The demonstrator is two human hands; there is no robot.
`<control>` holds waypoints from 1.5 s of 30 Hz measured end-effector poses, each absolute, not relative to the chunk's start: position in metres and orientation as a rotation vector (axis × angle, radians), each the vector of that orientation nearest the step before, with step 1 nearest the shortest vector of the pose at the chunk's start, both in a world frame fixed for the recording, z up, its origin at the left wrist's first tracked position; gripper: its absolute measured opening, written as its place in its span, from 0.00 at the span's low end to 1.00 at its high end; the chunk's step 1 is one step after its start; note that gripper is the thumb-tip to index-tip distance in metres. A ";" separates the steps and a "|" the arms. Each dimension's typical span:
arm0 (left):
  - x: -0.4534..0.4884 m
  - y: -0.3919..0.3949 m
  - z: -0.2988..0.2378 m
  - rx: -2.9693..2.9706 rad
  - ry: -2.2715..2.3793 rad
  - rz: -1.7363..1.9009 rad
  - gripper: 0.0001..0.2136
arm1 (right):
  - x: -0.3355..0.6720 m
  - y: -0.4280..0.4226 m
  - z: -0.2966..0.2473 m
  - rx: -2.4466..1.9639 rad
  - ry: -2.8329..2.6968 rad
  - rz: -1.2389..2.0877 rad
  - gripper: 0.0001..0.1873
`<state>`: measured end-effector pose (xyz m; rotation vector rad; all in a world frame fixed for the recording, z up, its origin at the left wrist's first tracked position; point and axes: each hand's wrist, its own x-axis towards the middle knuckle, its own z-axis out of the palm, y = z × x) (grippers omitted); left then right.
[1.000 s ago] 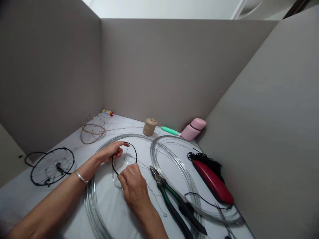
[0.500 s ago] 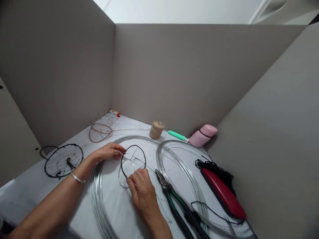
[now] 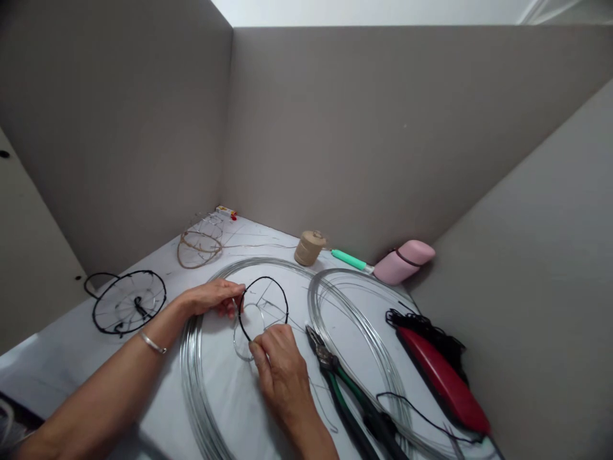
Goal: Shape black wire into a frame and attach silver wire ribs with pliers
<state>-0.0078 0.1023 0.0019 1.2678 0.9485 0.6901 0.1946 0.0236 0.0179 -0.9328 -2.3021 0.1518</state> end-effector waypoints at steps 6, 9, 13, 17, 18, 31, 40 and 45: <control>0.003 0.105 -0.004 1.200 0.959 0.708 0.25 | 0.196 0.022 0.019 -0.935 -2.296 0.147 0.11; 0.003 0.106 -0.003 1.183 0.978 0.714 0.25 | 0.196 0.021 0.018 -0.934 -2.292 0.160 0.10; -0.003 0.104 0.005 1.181 1.054 0.829 0.23 | 0.196 0.021 0.018 -0.933 -2.293 0.166 0.10; -0.009 0.085 0.016 1.194 1.172 0.966 0.21 | 0.195 0.020 0.019 -0.944 -2.304 0.166 0.11; -0.007 0.078 0.016 1.203 1.173 0.942 0.21 | 0.195 0.020 0.019 -0.943 -2.305 0.172 0.11; 0.009 0.055 0.001 1.125 0.960 0.723 0.24 | 0.197 0.020 0.018 -0.933 -2.306 0.176 0.12; 0.015 0.055 -0.006 1.057 0.989 0.762 0.23 | 0.198 0.019 0.020 -0.937 -2.299 0.145 0.12; 0.009 0.053 -0.001 1.049 0.967 0.772 0.27 | 0.199 0.019 0.019 -0.949 -2.290 0.168 0.12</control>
